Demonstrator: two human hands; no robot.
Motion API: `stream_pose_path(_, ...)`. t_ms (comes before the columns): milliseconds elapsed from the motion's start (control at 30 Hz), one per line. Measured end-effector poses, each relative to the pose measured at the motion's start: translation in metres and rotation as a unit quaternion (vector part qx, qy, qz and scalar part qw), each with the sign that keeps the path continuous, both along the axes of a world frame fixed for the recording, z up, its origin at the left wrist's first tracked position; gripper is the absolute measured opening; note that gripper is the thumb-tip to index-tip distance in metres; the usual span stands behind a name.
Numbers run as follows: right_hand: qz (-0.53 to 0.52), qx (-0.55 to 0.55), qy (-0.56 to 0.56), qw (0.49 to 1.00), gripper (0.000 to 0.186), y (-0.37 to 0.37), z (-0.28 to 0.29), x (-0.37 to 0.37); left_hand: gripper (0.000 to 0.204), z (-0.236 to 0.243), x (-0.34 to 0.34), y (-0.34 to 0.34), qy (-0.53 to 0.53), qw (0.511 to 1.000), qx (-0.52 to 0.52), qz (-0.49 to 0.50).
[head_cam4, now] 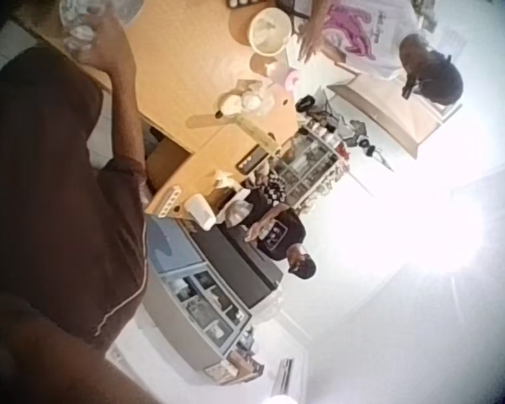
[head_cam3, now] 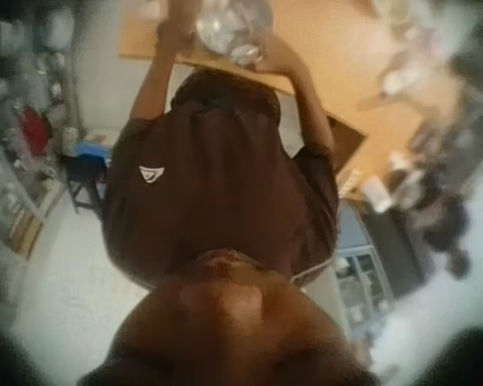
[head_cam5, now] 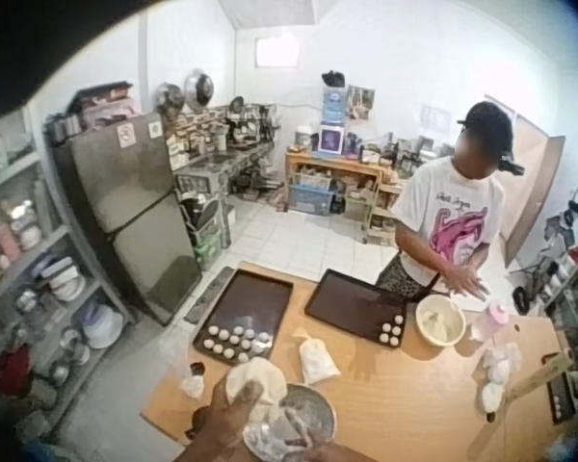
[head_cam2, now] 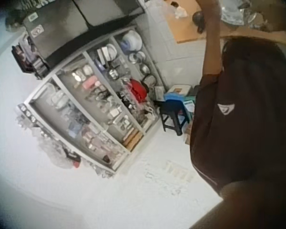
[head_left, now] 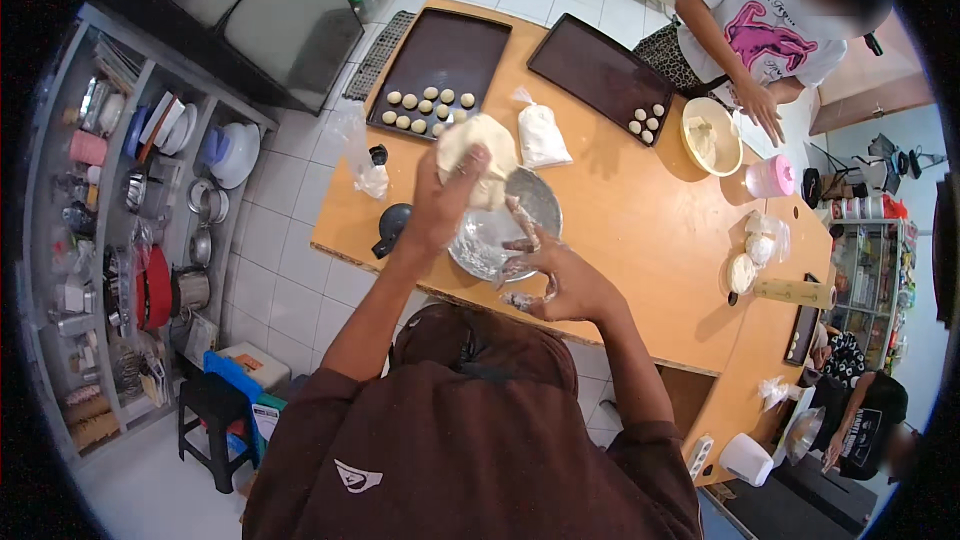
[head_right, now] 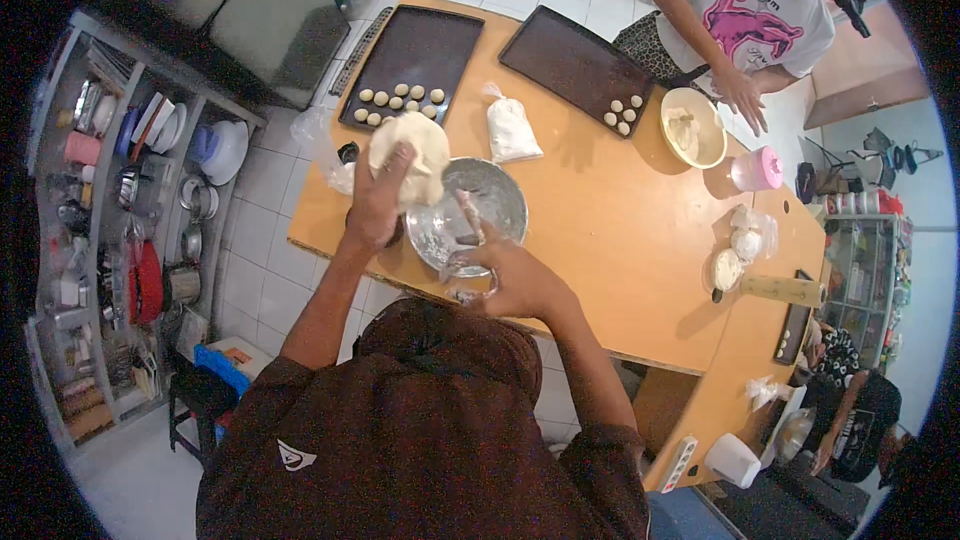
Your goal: The person kneads dough inside a metal bowl and shapes it by hand.
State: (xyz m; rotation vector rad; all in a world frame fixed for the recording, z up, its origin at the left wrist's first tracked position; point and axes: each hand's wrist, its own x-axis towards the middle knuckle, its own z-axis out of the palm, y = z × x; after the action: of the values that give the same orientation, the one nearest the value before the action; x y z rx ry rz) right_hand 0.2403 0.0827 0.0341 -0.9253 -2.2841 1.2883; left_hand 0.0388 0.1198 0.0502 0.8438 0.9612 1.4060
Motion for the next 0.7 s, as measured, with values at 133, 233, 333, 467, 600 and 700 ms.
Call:
stream_pose_path(133,0.115,-0.182,0.086,0.973,0.032,0.0,0.013,-0.019,0.03,-0.007,0.019,-0.028,0.056,0.993,0.025,-0.105)
stream_pose_path(233,0.077,-0.188,0.041,0.978,0.032,-0.008,0.028,-0.021,0.034,-0.013,0.022,-0.031,0.131,0.977,0.072,-0.151)
stream_pose_path(333,0.053,-0.207,0.011,0.977,0.033,-0.011,0.024,-0.018,0.046,-0.031,0.017,-0.031,0.209,0.953,0.081,-0.203)
stream_pose_path(467,0.079,-0.199,0.0,0.977,0.033,-0.003,0.017,-0.022,0.042,-0.051,0.011,-0.025,0.286,0.94,0.122,-0.143)
stream_pose_path(600,0.023,0.005,-0.012,1.0,0.034,-0.016,0.003,-0.017,0.035,-0.053,0.0,-0.002,0.134,0.986,0.017,-0.096)
stream_pose_path(700,0.018,-0.064,0.018,0.998,0.028,-0.02,0.019,-0.014,0.033,-0.025,-0.01,0.01,-0.003,0.999,-0.033,-0.02)
